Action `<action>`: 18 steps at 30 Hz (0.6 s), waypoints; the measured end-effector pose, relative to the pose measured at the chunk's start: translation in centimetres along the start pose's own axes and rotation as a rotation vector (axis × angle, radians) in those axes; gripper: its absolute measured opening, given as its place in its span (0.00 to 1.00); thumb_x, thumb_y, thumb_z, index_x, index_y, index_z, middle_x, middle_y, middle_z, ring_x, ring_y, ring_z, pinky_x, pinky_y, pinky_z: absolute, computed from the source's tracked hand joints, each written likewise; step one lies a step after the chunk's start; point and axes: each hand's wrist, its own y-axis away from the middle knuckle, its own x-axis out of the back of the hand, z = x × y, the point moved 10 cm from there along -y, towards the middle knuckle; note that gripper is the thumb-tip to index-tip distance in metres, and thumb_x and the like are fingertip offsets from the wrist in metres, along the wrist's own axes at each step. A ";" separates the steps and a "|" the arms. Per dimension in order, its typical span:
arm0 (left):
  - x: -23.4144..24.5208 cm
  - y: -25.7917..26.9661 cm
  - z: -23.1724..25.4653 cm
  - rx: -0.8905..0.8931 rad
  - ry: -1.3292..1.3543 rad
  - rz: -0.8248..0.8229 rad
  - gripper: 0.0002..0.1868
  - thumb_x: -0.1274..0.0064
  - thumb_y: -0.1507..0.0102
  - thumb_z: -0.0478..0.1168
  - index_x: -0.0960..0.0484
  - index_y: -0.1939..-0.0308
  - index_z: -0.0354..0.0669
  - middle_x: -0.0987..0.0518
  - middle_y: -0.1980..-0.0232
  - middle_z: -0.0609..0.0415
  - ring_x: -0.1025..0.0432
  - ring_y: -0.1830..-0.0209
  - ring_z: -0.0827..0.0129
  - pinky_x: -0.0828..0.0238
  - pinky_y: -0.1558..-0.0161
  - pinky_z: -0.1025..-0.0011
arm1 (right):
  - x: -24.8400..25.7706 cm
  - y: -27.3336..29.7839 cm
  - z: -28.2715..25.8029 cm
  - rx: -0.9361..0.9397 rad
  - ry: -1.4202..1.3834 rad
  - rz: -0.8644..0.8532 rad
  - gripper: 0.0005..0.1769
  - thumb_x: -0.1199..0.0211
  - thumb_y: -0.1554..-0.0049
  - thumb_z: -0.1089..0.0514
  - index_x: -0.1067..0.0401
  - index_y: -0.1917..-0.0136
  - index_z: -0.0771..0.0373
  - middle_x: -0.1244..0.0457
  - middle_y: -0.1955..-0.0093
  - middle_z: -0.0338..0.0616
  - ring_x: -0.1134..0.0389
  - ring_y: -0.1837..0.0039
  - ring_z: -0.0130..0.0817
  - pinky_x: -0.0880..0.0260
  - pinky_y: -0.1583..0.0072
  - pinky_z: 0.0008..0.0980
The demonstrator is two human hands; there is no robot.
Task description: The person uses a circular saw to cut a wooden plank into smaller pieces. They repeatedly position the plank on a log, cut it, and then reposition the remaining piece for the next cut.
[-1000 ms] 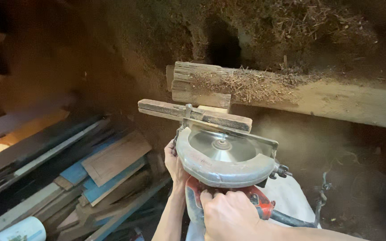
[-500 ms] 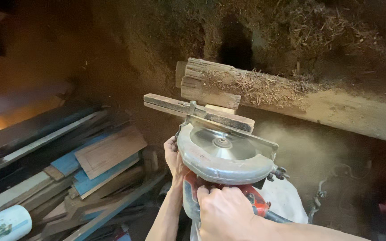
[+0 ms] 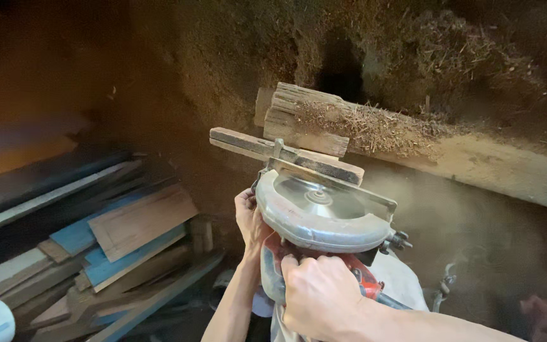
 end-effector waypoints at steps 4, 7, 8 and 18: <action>0.3 -0.3 0.2 -0.001 -0.075 0.011 0.21 0.38 0.37 0.41 0.27 0.48 0.33 0.19 0.57 0.51 0.26 0.61 0.74 0.25 0.59 0.76 | 0.4 -0.3 -0.4 -0.022 0.007 0.004 0.24 0.33 0.55 0.51 0.31 0.51 0.70 0.32 0.65 0.60 0.28 0.62 0.59 0.27 0.57 0.51; 0.3 -0.9 -0.1 0.012 -0.001 0.004 0.22 0.37 0.39 0.42 0.28 0.48 0.33 0.19 0.57 0.51 0.25 0.61 0.74 0.24 0.60 0.75 | 0.7 -0.5 -0.7 -0.008 -0.003 0.030 0.24 0.32 0.54 0.48 0.31 0.52 0.69 0.32 0.65 0.59 0.28 0.62 0.59 0.28 0.56 0.51; 0.4 -1.0 -0.3 0.019 -0.008 0.013 0.23 0.37 0.39 0.42 0.28 0.48 0.33 0.19 0.57 0.51 0.25 0.61 0.74 0.24 0.59 0.74 | 0.7 -0.5 -0.8 -0.005 0.003 0.033 0.23 0.32 0.54 0.49 0.31 0.53 0.68 0.32 0.65 0.59 0.29 0.62 0.59 0.28 0.56 0.51; 1.5 -1.5 0.7 -0.043 -0.093 0.038 0.22 0.37 0.40 0.43 0.26 0.48 0.33 0.18 0.56 0.50 0.25 0.60 0.73 0.25 0.57 0.75 | 0.9 -1.2 -1.5 0.050 0.048 0.117 0.22 0.32 0.53 0.48 0.31 0.57 0.69 0.33 0.67 0.61 0.29 0.64 0.59 0.29 0.59 0.52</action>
